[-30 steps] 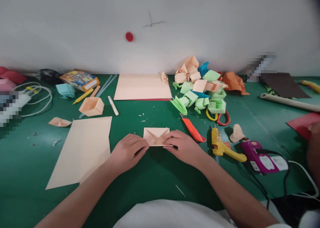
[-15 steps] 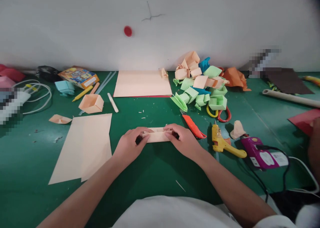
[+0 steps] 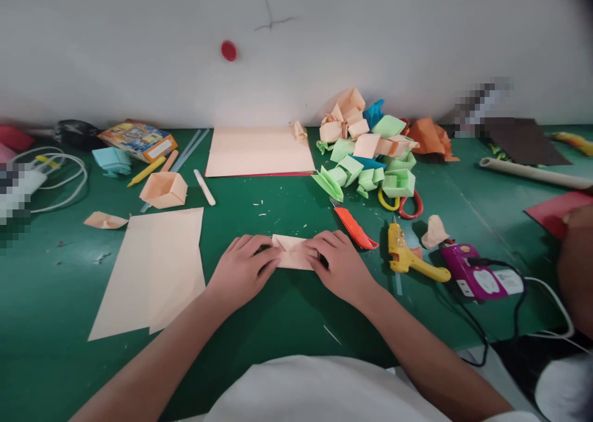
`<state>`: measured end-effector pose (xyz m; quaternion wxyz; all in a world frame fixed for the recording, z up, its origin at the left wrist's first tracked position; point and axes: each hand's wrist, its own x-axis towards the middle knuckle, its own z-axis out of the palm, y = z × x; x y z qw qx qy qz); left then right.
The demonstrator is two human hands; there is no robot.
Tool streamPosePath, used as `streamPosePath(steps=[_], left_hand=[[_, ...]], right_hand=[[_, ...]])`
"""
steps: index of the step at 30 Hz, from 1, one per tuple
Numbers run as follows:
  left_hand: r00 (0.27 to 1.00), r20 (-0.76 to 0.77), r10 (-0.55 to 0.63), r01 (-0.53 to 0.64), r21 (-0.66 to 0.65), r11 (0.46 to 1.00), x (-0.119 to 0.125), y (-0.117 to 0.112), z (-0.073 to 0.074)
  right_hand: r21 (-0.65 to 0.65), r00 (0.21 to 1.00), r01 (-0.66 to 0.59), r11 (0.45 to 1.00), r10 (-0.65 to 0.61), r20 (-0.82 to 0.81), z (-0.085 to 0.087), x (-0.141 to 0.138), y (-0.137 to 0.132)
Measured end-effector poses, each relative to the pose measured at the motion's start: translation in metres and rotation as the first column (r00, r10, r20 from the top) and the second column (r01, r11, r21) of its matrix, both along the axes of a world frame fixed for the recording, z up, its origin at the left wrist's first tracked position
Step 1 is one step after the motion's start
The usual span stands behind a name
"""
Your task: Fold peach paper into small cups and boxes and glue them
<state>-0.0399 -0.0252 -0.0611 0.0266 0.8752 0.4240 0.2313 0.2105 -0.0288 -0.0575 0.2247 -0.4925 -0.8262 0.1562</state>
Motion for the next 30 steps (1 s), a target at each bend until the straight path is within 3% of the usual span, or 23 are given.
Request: streamPosePath(steps=[6,17,21,24,27,30], left_hand=[[0.993,-0.093,-0.074,0.079,0.059,0.995,-0.002,-0.001,0.0],[0.99,-0.132,-0.047,0.056,0.062,0.997,0.002,-0.004,0.007],[0.991,-0.12,-0.058,0.067,0.064,0.996,0.0,-0.004,0.005],[0.991,-0.116,-0.063,0.072,0.073,0.995,-0.001,-0.003,0.004],[0.992,-0.103,-0.074,0.079,0.042,0.996,-0.001,-0.003,0.004],[0.993,-0.087,-0.076,0.078,0.02,0.997,-0.001,-0.003,0.003]], right_hand=[[0.034,0.999,-0.034,0.999,0.033,0.041,-0.001,0.007,-0.021],[0.109,0.991,0.022,0.994,-0.036,0.127,-0.005,0.011,-0.048],[0.069,0.994,0.1,0.993,-0.103,0.038,-0.003,0.012,-0.049],[0.031,0.986,0.124,0.992,-0.119,-0.12,-0.002,0.011,-0.044],[-0.121,0.928,0.162,0.979,-0.193,-0.318,-0.001,0.008,-0.04],[-0.288,0.888,0.184,0.94,-0.285,-0.362,0.003,0.004,-0.037]])
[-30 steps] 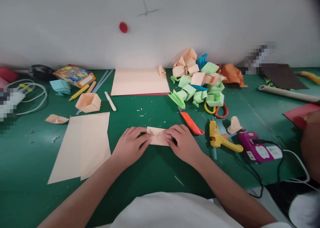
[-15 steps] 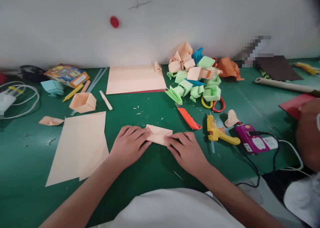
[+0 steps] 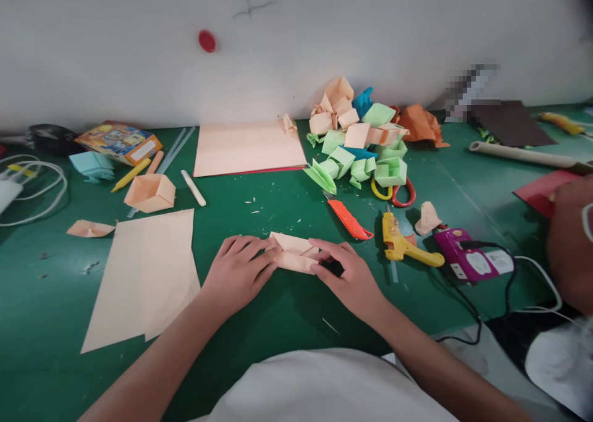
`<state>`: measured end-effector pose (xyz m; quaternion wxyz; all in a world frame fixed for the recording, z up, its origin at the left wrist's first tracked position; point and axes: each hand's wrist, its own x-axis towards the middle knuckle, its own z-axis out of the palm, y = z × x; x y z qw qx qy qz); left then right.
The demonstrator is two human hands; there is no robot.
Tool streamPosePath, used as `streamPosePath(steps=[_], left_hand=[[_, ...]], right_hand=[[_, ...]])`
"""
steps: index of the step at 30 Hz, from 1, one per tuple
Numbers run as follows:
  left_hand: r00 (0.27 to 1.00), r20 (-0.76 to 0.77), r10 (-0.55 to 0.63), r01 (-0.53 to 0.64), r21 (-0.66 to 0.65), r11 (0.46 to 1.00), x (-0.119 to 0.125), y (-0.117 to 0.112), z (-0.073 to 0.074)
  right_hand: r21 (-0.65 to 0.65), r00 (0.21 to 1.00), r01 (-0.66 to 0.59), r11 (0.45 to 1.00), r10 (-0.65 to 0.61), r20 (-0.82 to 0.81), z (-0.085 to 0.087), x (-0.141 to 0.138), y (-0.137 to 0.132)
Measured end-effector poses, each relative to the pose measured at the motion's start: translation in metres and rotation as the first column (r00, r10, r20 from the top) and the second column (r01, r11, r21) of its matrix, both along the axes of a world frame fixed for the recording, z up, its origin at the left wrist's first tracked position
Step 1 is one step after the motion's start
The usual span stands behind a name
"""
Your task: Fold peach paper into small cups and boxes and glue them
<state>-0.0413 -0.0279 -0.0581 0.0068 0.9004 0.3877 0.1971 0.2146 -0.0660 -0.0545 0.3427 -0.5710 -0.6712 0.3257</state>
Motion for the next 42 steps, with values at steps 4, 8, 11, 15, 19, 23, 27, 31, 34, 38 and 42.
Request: streamPosePath(steps=[4,8,11,15,19,23,27,31,34,38,42], left_hand=[[1.0,-0.012,-0.004,0.004,-0.001,1.0,-0.001,0.0,-0.001],[1.0,-0.015,-0.002,0.001,-0.014,1.0,-0.003,0.0,-0.001],[1.0,0.023,0.003,-0.002,-0.054,0.999,-0.004,0.0,0.0],[0.998,0.059,0.004,0.001,-0.07,0.998,-0.005,0.0,0.0],[0.998,0.047,-0.04,0.042,-0.041,0.998,-0.004,-0.001,-0.002],[0.99,0.088,-0.106,0.107,-0.006,0.994,-0.001,-0.002,-0.002],[0.977,0.091,-0.195,0.192,0.038,0.981,-0.001,-0.005,0.001],[0.973,-0.005,-0.229,0.228,0.1,0.969,-0.002,-0.009,0.001],[0.98,-0.02,-0.198,0.199,0.104,0.974,-0.001,-0.012,-0.003],[0.983,-0.05,-0.178,0.182,0.08,0.98,0.0,-0.017,-0.006],[0.978,-0.14,-0.157,0.159,0.005,0.987,0.002,-0.023,-0.003]], right_hand=[[-0.1,0.996,-0.037,0.994,0.045,0.073,0.012,-0.004,0.006],[-0.148,0.998,-0.062,0.987,0.066,0.024,0.017,-0.003,0.01],[-0.138,0.999,-0.043,0.989,0.043,-0.004,0.013,-0.003,0.007],[-0.013,0.995,-0.02,1.0,0.021,0.093,0.005,-0.004,-0.001],[0.141,0.978,-0.085,0.986,0.055,0.203,0.0,-0.006,-0.005],[0.231,0.95,-0.11,0.967,0.034,0.311,-0.003,-0.005,-0.005],[0.261,0.914,-0.132,0.956,0.016,0.406,-0.005,-0.003,-0.004],[0.282,0.895,-0.171,0.944,0.03,0.444,-0.004,-0.003,-0.007],[0.274,0.884,-0.186,0.943,0.039,0.465,-0.004,-0.003,-0.011],[0.298,0.843,-0.179,0.938,-0.01,0.537,-0.006,-0.005,-0.018],[0.301,0.785,-0.177,0.937,-0.05,0.617,-0.007,-0.006,-0.024]])
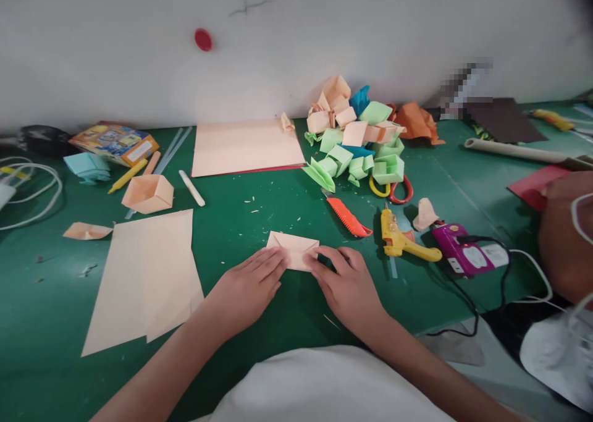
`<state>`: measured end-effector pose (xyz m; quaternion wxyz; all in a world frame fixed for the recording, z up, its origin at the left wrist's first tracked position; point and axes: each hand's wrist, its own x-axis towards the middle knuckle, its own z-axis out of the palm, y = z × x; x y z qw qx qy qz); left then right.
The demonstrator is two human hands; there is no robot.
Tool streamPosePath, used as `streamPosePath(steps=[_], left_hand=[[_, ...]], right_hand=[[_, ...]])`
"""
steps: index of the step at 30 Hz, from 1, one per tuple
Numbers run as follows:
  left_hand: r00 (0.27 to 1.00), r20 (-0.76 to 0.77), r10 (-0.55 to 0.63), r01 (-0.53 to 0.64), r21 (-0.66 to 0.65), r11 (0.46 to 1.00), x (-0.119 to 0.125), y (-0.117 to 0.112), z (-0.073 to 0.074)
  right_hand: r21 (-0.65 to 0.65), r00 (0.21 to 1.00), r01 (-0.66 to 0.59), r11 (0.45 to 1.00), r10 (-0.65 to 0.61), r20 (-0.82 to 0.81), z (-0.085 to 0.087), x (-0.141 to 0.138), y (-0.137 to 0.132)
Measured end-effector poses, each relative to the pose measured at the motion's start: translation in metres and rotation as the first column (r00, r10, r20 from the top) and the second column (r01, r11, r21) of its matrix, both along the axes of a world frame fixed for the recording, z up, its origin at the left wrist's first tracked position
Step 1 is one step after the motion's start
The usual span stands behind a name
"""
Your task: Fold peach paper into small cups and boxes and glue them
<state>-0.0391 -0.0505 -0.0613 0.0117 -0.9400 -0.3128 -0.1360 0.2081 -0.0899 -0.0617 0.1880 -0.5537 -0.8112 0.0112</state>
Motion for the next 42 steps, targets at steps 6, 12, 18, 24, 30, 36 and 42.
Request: streamPosePath(steps=[6,12,18,24,30,36,42], left_hand=[[0.994,-0.108,-0.004,0.0,-0.037,0.999,0.001,0.0,-0.001],[0.999,-0.007,0.041,-0.04,0.096,0.995,0.008,0.01,0.004],[0.992,0.025,0.121,-0.124,0.191,0.974,0.017,0.029,0.006],[0.979,0.029,0.204,-0.204,0.251,0.946,0.025,0.028,0.003],[0.961,-0.043,0.272,-0.258,0.198,0.946,0.029,0.015,-0.003],[0.953,-0.1,0.287,-0.287,0.012,0.958,0.026,0.005,-0.004],[0.954,-0.098,0.282,-0.287,-0.039,0.957,0.024,0.004,-0.004]], right_hand=[[-0.057,0.999,0.003,0.998,0.0,0.053,0.001,0.001,-0.003],[-0.063,0.994,-0.048,0.997,0.054,0.092,0.003,0.004,0.015],[-0.014,0.974,-0.137,0.99,0.137,0.182,0.008,0.003,0.057],[0.003,0.981,-0.134,0.991,0.132,0.14,0.002,-0.003,0.065],[-0.042,0.99,-0.024,0.999,0.029,0.139,0.0,-0.006,0.047],[-0.163,0.986,0.004,0.987,0.024,0.165,0.006,-0.011,0.031],[-0.179,0.978,-0.044,0.983,0.079,0.194,0.007,-0.009,0.026]])
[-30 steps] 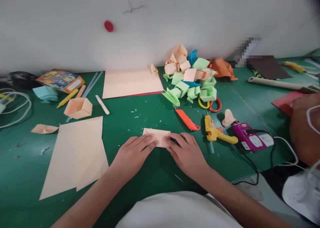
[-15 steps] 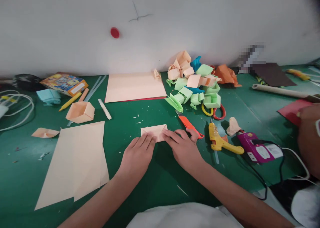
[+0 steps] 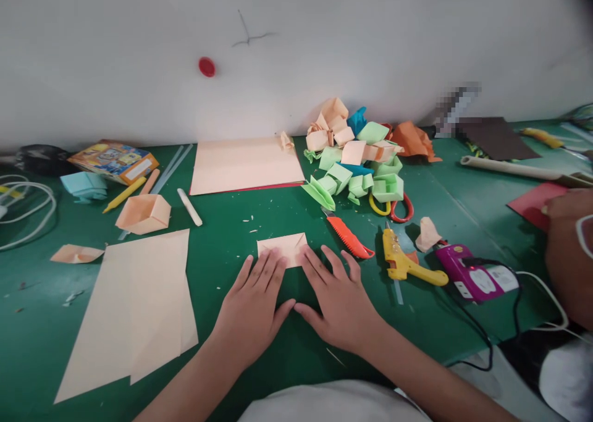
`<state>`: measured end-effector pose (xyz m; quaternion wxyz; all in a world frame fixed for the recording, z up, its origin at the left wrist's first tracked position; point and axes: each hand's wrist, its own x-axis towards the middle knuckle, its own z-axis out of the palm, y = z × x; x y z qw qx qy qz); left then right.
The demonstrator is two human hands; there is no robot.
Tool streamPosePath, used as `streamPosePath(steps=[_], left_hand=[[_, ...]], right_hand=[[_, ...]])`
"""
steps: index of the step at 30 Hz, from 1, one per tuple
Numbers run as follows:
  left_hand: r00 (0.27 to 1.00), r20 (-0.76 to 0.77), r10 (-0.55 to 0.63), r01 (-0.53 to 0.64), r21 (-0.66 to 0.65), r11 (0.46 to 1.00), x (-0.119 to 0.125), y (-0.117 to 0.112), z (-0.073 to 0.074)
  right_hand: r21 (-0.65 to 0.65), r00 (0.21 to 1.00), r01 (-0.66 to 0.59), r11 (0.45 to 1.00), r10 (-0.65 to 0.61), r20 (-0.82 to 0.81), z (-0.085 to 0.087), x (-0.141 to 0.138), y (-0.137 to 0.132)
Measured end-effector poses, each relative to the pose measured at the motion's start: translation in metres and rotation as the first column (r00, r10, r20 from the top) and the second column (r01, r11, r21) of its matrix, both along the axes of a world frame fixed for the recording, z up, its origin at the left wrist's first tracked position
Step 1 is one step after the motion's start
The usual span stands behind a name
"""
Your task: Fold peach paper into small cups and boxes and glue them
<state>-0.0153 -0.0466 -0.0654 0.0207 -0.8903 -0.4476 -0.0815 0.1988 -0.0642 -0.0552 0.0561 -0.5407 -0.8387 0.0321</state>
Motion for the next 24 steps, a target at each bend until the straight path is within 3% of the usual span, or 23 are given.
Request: streamPosePath(steps=[6,13,24], left_hand=[[1.0,0.009,0.005,-0.005,0.022,1.0,0.001,-0.002,-0.004],[1.0,-0.006,0.023,-0.023,-0.026,0.999,0.004,-0.004,0.0],[0.995,-0.011,0.097,-0.096,0.035,0.995,0.017,-0.018,-0.004]], right_hand=[[0.031,0.999,-0.038,0.999,0.039,-0.014,-0.001,0.003,0.003],[0.054,0.998,0.049,0.997,-0.046,-0.051,-0.004,0.01,0.001],[0.118,0.997,0.074,0.99,-0.072,-0.018,0.001,0.008,0.005]])
